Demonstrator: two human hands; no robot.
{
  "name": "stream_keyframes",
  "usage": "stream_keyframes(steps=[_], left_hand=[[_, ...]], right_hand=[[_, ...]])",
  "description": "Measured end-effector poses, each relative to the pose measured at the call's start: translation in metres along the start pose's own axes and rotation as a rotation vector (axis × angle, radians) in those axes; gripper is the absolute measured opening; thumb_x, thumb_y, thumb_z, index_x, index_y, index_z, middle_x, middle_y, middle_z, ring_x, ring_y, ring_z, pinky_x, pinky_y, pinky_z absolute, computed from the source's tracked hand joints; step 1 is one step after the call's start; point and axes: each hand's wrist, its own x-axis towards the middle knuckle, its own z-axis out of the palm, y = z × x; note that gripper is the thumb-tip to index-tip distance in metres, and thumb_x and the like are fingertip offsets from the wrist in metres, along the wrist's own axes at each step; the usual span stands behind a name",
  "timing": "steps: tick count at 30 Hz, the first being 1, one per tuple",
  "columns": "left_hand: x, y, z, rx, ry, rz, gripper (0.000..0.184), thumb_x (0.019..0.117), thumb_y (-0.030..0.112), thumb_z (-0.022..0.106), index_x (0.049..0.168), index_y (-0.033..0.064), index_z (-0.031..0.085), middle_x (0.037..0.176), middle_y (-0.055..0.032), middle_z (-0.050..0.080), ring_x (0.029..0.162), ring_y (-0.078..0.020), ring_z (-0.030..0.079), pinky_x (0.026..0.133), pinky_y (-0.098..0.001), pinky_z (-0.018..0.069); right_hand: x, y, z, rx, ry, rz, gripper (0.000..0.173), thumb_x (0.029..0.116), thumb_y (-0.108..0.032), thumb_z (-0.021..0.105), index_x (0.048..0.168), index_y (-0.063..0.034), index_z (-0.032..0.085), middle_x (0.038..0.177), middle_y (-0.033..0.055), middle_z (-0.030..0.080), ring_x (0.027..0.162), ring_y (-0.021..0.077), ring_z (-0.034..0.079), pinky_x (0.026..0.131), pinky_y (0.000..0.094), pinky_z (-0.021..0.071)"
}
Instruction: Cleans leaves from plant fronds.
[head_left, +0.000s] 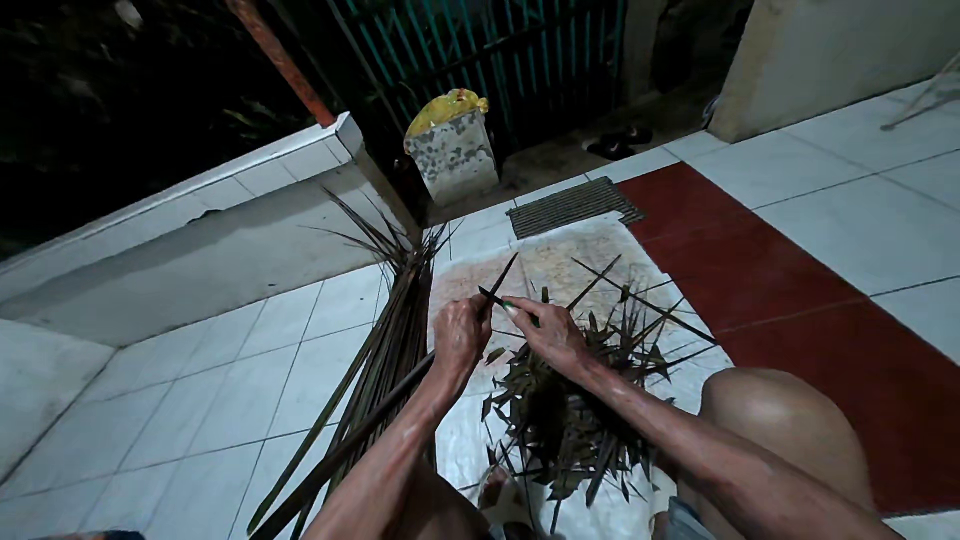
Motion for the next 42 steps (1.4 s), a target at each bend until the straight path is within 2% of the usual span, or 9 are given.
stream_keyframes(steps=[6,11,15,19,23,28,32,38,42], left_hand=[[-0.001,0.004,-0.001,0.04,0.013,-0.006,0.027,0.1028,0.028,0.057,0.092,0.0132,0.076,0.078,-0.0093,0.072,0.079,-0.0292,0.072,0.07,-0.0518,0.0549],[-0.002,0.007,-0.002,0.05,-0.015,-0.027,0.025,0.1028,0.029,0.057,0.098,0.0154,0.078,0.082,-0.0097,0.074,0.082,-0.0301,0.073,0.073,-0.0522,0.0556],[-0.002,0.009,-0.001,0.087,-0.004,-0.026,0.025,0.1031,0.03,0.056,0.097,0.0165,0.077,0.081,-0.0088,0.074,0.081,-0.0298,0.073,0.07,-0.0517,0.055],[-0.004,0.012,-0.001,0.07,-0.012,-0.016,0.027,0.1045,0.031,0.055,0.104,0.019,0.079,0.084,-0.0081,0.075,0.082,-0.029,0.073,0.072,-0.0514,0.0558],[-0.003,0.011,-0.002,0.057,-0.019,-0.027,0.027,0.1044,0.032,0.055,0.105,0.02,0.08,0.085,-0.0075,0.075,0.083,-0.0279,0.073,0.072,-0.0511,0.0555],[-0.006,0.012,-0.006,0.038,-0.034,-0.012,0.028,0.1047,0.031,0.055,0.111,0.0206,0.08,0.087,-0.0078,0.076,0.084,-0.0284,0.074,0.074,-0.0517,0.0564],[-0.007,0.011,-0.006,0.049,-0.038,0.001,0.028,0.1046,0.033,0.054,0.109,0.0216,0.08,0.085,-0.0063,0.076,0.082,-0.0271,0.073,0.072,-0.051,0.0562],[-0.01,0.01,-0.009,0.05,-0.076,0.0,0.028,0.1048,0.033,0.055,0.108,0.0225,0.08,0.088,-0.0051,0.077,0.085,-0.0256,0.074,0.075,-0.0504,0.0563],[-0.014,0.004,-0.011,0.029,-0.112,-0.004,0.027,0.1047,0.032,0.055,0.111,0.0227,0.08,0.091,-0.0048,0.077,0.089,-0.0247,0.074,0.079,-0.0499,0.0562]], right_hand=[[0.002,-0.007,0.002,-0.005,-0.02,0.07,0.039,0.1084,-0.042,0.044,0.138,-0.0297,0.067,0.106,0.0046,0.074,0.096,0.0205,0.068,0.088,0.0457,0.0525],[0.005,-0.006,0.004,0.011,-0.017,0.099,0.038,0.1081,-0.042,0.045,0.136,-0.0301,0.068,0.102,0.0047,0.073,0.093,0.0205,0.068,0.086,0.0455,0.0527],[0.007,-0.003,0.007,0.002,0.01,0.105,0.039,0.1077,-0.044,0.044,0.137,-0.0322,0.067,0.102,0.0034,0.073,0.092,0.0204,0.068,0.085,0.0465,0.0533],[0.009,0.001,0.007,0.01,0.046,0.108,0.038,0.1076,-0.043,0.046,0.137,-0.0308,0.067,0.105,0.0041,0.074,0.095,0.0213,0.069,0.087,0.0476,0.0536],[0.01,0.002,0.007,0.005,0.051,0.114,0.039,0.1074,-0.045,0.046,0.137,-0.033,0.067,0.104,0.0034,0.074,0.094,0.021,0.069,0.085,0.048,0.0535],[0.01,0.005,0.007,-0.027,0.104,0.132,0.037,0.1063,-0.046,0.049,0.137,-0.0346,0.067,0.104,0.004,0.075,0.095,0.0228,0.069,0.087,0.05,0.0536],[0.012,0.008,0.006,-0.034,0.132,0.143,0.037,0.1062,-0.044,0.051,0.137,-0.0336,0.067,0.107,0.0052,0.075,0.098,0.0248,0.07,0.088,0.052,0.0535],[0.019,0.018,0.001,-0.049,0.155,0.167,0.035,0.1065,-0.044,0.051,0.137,-0.0371,0.066,0.104,0.0059,0.074,0.094,0.0263,0.069,0.083,0.0536,0.0533],[0.026,0.035,-0.008,-0.027,0.215,0.198,0.035,0.107,-0.039,0.052,0.138,-0.0321,0.066,0.104,0.01,0.074,0.092,0.0298,0.069,0.083,0.056,0.0534]])
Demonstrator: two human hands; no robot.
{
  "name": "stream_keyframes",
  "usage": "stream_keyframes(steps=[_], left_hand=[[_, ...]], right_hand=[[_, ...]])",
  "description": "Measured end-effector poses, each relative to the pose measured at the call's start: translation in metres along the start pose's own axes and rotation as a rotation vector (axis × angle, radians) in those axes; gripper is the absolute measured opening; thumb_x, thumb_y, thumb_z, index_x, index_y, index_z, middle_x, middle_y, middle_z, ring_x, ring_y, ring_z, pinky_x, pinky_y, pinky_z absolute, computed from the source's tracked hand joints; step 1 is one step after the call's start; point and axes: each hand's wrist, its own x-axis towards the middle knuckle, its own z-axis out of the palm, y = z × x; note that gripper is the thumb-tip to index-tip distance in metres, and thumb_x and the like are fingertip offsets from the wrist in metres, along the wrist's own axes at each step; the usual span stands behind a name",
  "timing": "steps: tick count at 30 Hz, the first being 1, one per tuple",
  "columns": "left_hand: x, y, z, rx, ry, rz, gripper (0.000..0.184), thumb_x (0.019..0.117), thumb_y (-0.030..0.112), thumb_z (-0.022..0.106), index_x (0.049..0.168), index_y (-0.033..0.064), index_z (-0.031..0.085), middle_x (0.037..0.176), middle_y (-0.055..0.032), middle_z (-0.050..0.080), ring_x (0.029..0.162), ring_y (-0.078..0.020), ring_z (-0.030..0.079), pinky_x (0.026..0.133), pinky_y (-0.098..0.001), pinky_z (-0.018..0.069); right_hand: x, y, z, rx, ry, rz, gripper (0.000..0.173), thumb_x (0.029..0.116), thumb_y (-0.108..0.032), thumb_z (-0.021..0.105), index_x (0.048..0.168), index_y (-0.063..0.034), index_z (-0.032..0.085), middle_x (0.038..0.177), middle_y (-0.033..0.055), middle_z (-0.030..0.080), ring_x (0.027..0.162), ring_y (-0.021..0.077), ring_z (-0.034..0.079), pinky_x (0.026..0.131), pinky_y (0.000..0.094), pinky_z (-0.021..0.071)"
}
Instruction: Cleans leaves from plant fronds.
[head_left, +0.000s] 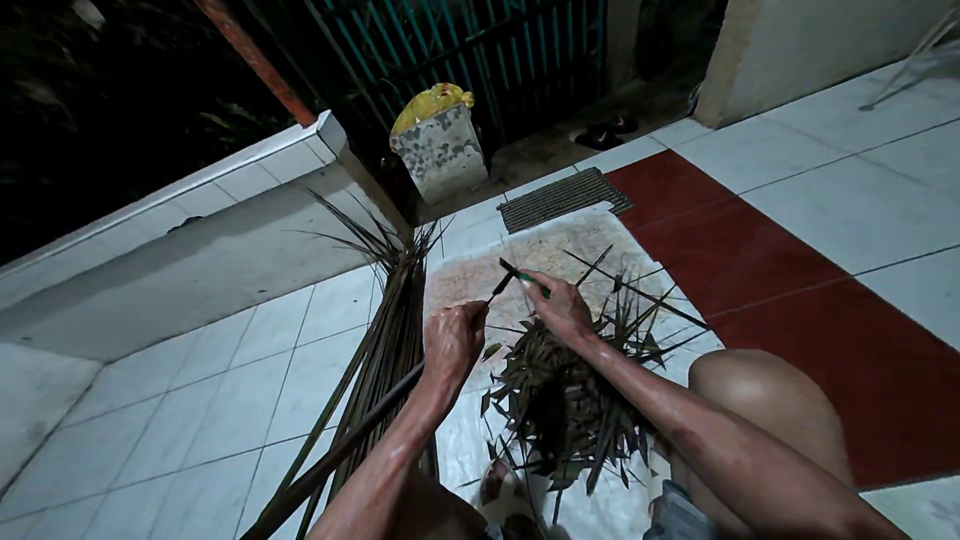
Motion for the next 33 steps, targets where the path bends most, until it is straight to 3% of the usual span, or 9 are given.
stream_keyframes(steps=[4,8,14,19,29,33], left_hand=[[-0.002,-0.005,-0.004,0.022,-0.024,-0.039,0.028,0.1054,0.033,0.053,0.115,0.0241,0.079,0.094,-0.0061,0.077,0.09,-0.0265,0.073,0.079,-0.0514,0.0561],[-0.001,-0.006,-0.005,0.125,-0.012,-0.054,0.029,0.1062,0.031,0.051,0.115,0.0238,0.078,0.094,-0.0085,0.077,0.09,-0.0308,0.074,0.075,-0.054,0.0557],[-0.002,-0.001,0.001,0.203,0.023,0.011,0.028,0.1056,0.026,0.05,0.111,0.02,0.077,0.093,-0.0116,0.076,0.086,-0.0341,0.074,0.07,-0.0547,0.0557],[-0.003,0.002,0.0,0.204,0.002,0.019,0.029,0.1063,0.027,0.049,0.113,0.0193,0.076,0.094,-0.0118,0.076,0.088,-0.0341,0.074,0.072,-0.055,0.0556],[-0.004,0.005,0.001,0.206,0.019,0.044,0.028,0.1061,0.028,0.05,0.112,0.0212,0.076,0.093,-0.0098,0.076,0.085,-0.0327,0.074,0.069,-0.0537,0.0553],[-0.005,0.003,0.003,0.212,0.034,0.055,0.028,0.1059,0.029,0.05,0.112,0.0228,0.077,0.091,-0.0085,0.076,0.083,-0.0318,0.074,0.067,-0.0533,0.0553]], right_hand=[[0.01,0.012,-0.014,0.007,0.107,0.049,0.037,0.1085,-0.04,0.048,0.139,-0.0269,0.065,0.102,0.0148,0.072,0.089,0.036,0.068,0.079,0.0617,0.0521],[-0.002,0.003,-0.012,0.053,0.032,-0.096,0.035,0.1088,-0.034,0.05,0.136,-0.0217,0.067,0.088,0.0108,0.069,0.075,0.0266,0.064,0.072,0.0517,0.0529],[-0.019,-0.011,0.0,0.01,-0.262,-0.162,0.038,0.1074,-0.04,0.049,0.134,-0.0235,0.069,0.101,0.0086,0.073,0.089,0.0231,0.068,0.085,0.0489,0.0541],[-0.018,-0.013,-0.001,-0.035,-0.246,-0.111,0.037,0.1078,-0.042,0.047,0.136,-0.0282,0.068,0.108,0.0066,0.074,0.099,0.0233,0.068,0.092,0.049,0.0519],[-0.008,-0.005,-0.006,-0.06,-0.132,-0.031,0.035,0.1079,-0.04,0.049,0.136,-0.0299,0.068,0.102,0.0084,0.074,0.093,0.0269,0.069,0.086,0.0531,0.053],[0.003,0.004,-0.01,-0.055,-0.084,0.034,0.035,0.1082,-0.037,0.049,0.136,-0.0272,0.068,0.108,0.0094,0.074,0.098,0.0296,0.069,0.087,0.0555,0.0528]])
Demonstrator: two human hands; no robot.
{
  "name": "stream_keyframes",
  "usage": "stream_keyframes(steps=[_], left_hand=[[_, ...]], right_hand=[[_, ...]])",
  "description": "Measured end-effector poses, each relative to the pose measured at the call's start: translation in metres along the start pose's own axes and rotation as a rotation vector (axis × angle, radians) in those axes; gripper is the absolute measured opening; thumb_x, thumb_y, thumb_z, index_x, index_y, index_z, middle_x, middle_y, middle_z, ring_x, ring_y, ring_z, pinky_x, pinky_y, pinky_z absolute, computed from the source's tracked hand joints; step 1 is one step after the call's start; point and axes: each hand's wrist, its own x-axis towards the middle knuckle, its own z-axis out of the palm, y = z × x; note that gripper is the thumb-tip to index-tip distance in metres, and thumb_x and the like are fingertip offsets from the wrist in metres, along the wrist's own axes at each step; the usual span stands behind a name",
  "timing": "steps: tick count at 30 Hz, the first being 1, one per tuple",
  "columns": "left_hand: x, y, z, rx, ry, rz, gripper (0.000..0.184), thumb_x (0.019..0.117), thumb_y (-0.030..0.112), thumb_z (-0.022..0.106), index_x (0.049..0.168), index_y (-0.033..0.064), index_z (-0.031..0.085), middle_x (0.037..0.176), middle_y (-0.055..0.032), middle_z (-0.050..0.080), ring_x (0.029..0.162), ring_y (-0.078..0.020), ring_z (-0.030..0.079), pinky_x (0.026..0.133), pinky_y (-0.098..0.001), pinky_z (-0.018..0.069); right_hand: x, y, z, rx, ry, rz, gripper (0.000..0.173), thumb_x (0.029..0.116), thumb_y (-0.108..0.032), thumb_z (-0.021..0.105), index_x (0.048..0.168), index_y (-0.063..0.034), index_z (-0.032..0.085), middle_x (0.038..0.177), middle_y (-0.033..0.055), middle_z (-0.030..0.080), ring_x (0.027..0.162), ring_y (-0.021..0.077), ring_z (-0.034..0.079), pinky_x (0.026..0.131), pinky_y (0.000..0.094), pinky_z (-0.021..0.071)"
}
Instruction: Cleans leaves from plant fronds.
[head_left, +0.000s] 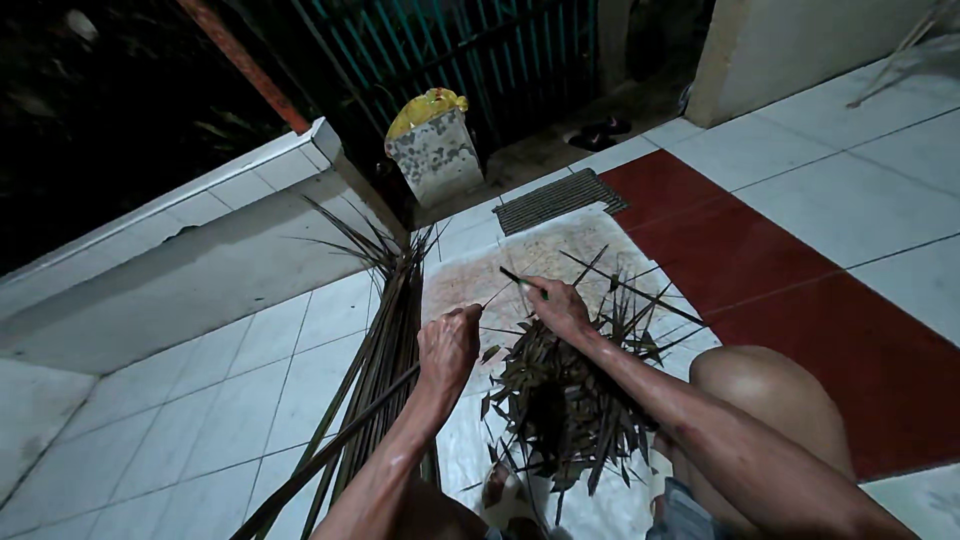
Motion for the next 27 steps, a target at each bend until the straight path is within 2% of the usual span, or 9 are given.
stream_keyframes(steps=[4,6,8,9,11,14,18,25,27], left_hand=[[0.001,-0.003,-0.004,-0.048,-0.04,-0.046,0.029,0.1058,0.03,0.05,0.116,0.0254,0.077,0.096,-0.008,0.077,0.089,-0.0318,0.074,0.073,-0.055,0.0556],[0.003,-0.008,-0.007,-0.136,-0.104,-0.096,0.029,0.1061,0.033,0.051,0.12,0.0268,0.076,0.102,-0.0071,0.077,0.096,-0.0301,0.073,0.081,-0.0555,0.0554],[0.006,-0.017,-0.003,-0.26,-0.119,-0.11,0.028,0.1048,0.034,0.054,0.119,0.0256,0.077,0.101,-0.0042,0.077,0.094,-0.0242,0.073,0.084,-0.0519,0.0565],[0.008,-0.023,0.0,-0.333,-0.125,-0.105,0.028,0.1043,0.034,0.056,0.118,0.0243,0.078,0.096,-0.0017,0.077,0.087,-0.0195,0.073,0.083,-0.048,0.0582],[0.012,-0.03,0.005,-0.514,-0.168,-0.1,0.027,0.1043,0.034,0.058,0.117,0.0202,0.078,0.082,0.0022,0.075,0.067,-0.0112,0.069,0.068,-0.0373,0.0588],[0.014,-0.034,0.006,-0.769,-0.23,-0.118,0.027,0.1048,0.031,0.061,0.117,0.0137,0.077,0.072,0.001,0.072,0.05,-0.0087,0.061,0.049,-0.0281,0.0526],[0.012,-0.037,0.005,-0.88,-0.255,-0.113,0.027,0.105,0.029,0.062,0.118,0.012,0.077,0.071,-0.0008,0.072,0.045,-0.0093,0.057,0.042,-0.026,0.0463],[0.011,-0.038,0.006,-0.921,-0.269,-0.12,0.025,0.1048,0.028,0.062,0.117,0.0116,0.078,0.071,-0.0019,0.072,0.046,-0.0102,0.057,0.042,-0.0254,0.0465],[0.01,-0.039,0.006,-0.933,-0.269,-0.111,0.025,0.1047,0.027,0.062,0.117,0.0115,0.078,0.072,-0.0019,0.072,0.046,-0.0102,0.057,0.042,-0.0252,0.0463]], right_hand=[[0.01,0.01,-0.007,0.015,0.121,0.065,0.037,0.1091,-0.04,0.047,0.136,-0.0256,0.067,0.1,0.0136,0.072,0.09,0.0348,0.068,0.079,0.0599,0.052],[0.006,0.008,-0.007,0.044,0.159,-0.017,0.036,0.1092,-0.04,0.046,0.136,-0.0261,0.066,0.088,0.0118,0.069,0.077,0.0313,0.064,0.072,0.0562,0.0513],[-0.003,0.005,0.0,0.085,0.141,-0.146,0.035,0.1085,-0.037,0.049,0.137,-0.0264,0.066,0.086,0.0098,0.069,0.075,0.0273,0.065,0.072,0.0529,0.0531],[-0.009,0.004,0.004,0.101,0.102,-0.199,0.035,0.1079,-0.037,0.049,0.138,-0.0274,0.066,0.09,0.0089,0.071,0.077,0.0252,0.066,0.075,0.0511,0.0547],[-0.019,0.002,0.015,0.118,-0.004,-0.275,0.037,0.1073,-0.04,0.048,0.138,-0.028,0.066,0.099,0.0067,0.073,0.085,0.0209,0.069,0.082,0.0469,0.0561],[-0.022,0.004,0.026,0.124,-0.056,-0.337,0.039,0.107,-0.045,0.047,0.136,-0.029,0.068,0.104,0.0037,0.074,0.087,0.0173,0.069,0.084,0.043,0.0557],[-0.018,0.007,0.028,0.102,-0.061,-0.318,0.04,0.1069,-0.047,0.046,0.137,-0.031,0.067,0.105,0.0035,0.074,0.089,0.0182,0.069,0.085,0.0449,0.0552],[-0.011,0.003,0.021,0.092,-0.018,-0.249,0.037,0.1068,-0.045,0.048,0.136,-0.034,0.067,0.103,0.0046,0.074,0.092,0.0208,0.069,0.086,0.0488,0.0548],[-0.006,0.003,0.017,0.104,0.005,-0.227,0.036,0.1068,-0.044,0.05,0.136,-0.0318,0.068,0.099,0.0063,0.074,0.087,0.0227,0.069,0.083,0.0499,0.0547]])
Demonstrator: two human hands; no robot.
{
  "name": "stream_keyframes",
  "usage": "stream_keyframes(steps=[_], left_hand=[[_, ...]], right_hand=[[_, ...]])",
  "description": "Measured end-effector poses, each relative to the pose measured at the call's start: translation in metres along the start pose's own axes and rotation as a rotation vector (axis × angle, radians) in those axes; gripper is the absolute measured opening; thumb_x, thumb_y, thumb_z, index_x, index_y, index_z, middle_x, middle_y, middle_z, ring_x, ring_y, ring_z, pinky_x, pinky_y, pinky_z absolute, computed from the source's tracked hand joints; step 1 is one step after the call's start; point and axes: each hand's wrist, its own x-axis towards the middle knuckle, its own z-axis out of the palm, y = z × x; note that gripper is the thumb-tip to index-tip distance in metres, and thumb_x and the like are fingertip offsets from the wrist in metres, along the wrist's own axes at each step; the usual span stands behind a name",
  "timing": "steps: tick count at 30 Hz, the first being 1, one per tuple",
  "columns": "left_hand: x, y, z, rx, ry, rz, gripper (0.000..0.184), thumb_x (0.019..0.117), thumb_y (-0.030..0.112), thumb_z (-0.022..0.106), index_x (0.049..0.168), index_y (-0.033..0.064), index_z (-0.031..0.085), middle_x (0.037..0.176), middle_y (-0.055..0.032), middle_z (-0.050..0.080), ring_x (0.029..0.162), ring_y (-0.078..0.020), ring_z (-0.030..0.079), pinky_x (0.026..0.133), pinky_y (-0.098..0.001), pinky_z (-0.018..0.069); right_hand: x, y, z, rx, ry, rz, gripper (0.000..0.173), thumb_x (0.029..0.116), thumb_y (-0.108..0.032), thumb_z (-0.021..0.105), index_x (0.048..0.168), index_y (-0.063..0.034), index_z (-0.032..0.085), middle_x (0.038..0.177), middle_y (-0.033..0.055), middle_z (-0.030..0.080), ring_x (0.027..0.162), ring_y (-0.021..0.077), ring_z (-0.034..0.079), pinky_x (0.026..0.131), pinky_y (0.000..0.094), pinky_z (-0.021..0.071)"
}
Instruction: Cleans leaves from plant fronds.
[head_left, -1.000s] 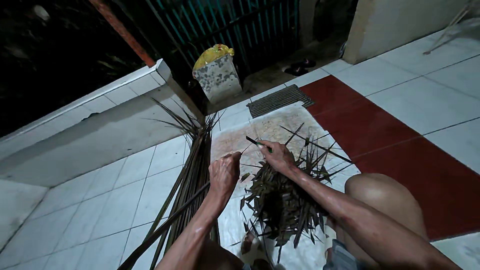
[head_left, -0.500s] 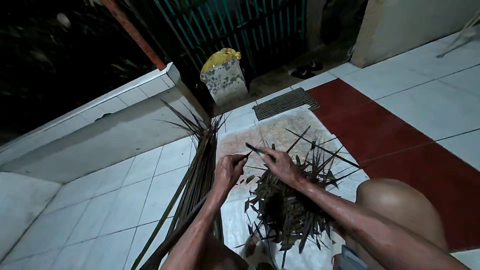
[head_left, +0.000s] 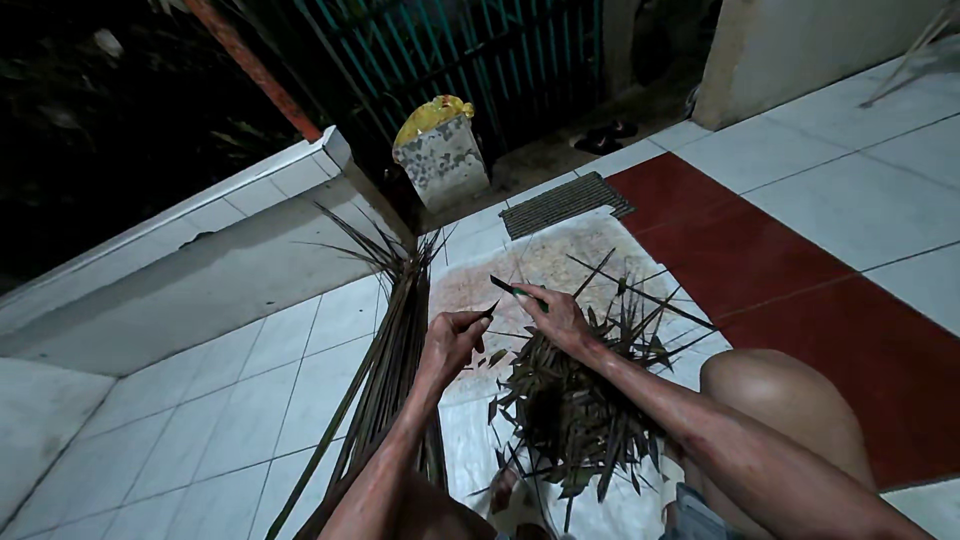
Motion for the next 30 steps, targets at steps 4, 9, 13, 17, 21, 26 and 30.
stream_keyframes(steps=[4,9,13,17,21,26,30], left_hand=[[-0.004,0.001,0.001,-0.012,-0.02,-0.008,0.025,0.1046,0.026,0.063,0.116,0.0105,0.078,0.072,-0.0028,0.072,0.045,-0.0098,0.056,0.042,-0.0245,0.0447],[-0.005,-0.001,-0.002,0.115,0.05,-0.04,0.025,0.1047,0.029,0.062,0.116,0.0144,0.078,0.071,0.0006,0.072,0.048,-0.0091,0.058,0.045,-0.0269,0.0481],[-0.002,-0.006,-0.003,0.29,0.132,-0.022,0.026,0.1043,0.032,0.06,0.117,0.0184,0.078,0.076,0.0037,0.073,0.057,-0.0078,0.064,0.057,-0.0304,0.0561],[0.001,0.0,0.002,0.487,0.173,-0.005,0.029,0.1038,0.036,0.057,0.123,0.0251,0.076,0.092,0.0005,0.077,0.078,-0.0146,0.073,0.077,-0.0433,0.0606],[-0.005,0.016,0.01,0.714,0.236,0.014,0.031,0.1055,0.037,0.052,0.125,0.032,0.075,0.104,-0.0028,0.078,0.097,-0.0249,0.074,0.084,-0.0533,0.0571],[-0.009,0.021,0.016,0.837,0.272,0.06,0.032,0.1057,0.034,0.05,0.126,0.0329,0.074,0.101,-0.0044,0.078,0.092,-0.0286,0.075,0.076,-0.0544,0.0564],[-0.009,0.02,0.019,0.851,0.278,0.087,0.031,0.1062,0.033,0.05,0.125,0.0322,0.075,0.1,-0.0049,0.078,0.09,-0.0287,0.075,0.073,-0.0539,0.0562]], right_hand=[[0.015,0.011,-0.006,0.004,0.059,0.094,0.035,0.1077,-0.039,0.05,0.138,-0.0306,0.066,0.096,0.0088,0.072,0.082,0.0265,0.067,0.077,0.0522,0.0539],[0.024,0.021,-0.017,0.056,0.224,0.151,0.037,0.1094,-0.037,0.048,0.139,-0.0225,0.064,0.089,0.0131,0.069,0.075,0.0303,0.065,0.072,0.0555,0.053],[0.015,0.011,-0.017,0.162,0.153,0.017,0.037,0.1099,-0.034,0.048,0.137,-0.0146,0.064,0.08,0.0091,0.065,0.066,0.0219,0.06,0.065,0.044,0.053],[0.003,0.002,-0.01,0.169,-0.05,-0.025,0.038,0.1086,-0.034,0.049,0.136,-0.0141,0.065,0.086,0.0062,0.068,0.072,0.016,0.064,0.073,0.0376,0.0556],[0.002,0.003,-0.008,0.075,-0.13,-0.025,0.04,0.1078,-0.041,0.048,0.138,-0.0215,0.065,0.093,0.0085,0.071,0.08,0.0194,0.067,0.08,0.042,0.056],[0.002,-0.002,-0.012,0.042,-0.122,0.007,0.039,0.1081,-0.042,0.047,0.136,-0.0236,0.067,0.095,0.0083,0.071,0.082,0.0201,0.067,0.082,0.0436,0.0547],[0.007,0.003,-0.014,0.054,-0.115,0.05,0.038,0.1081,-0.041,0.048,0.137,-0.0223,0.066,0.099,0.0088,0.073,0.085,0.0212,0.069,0.084,0.0453,0.0558]])
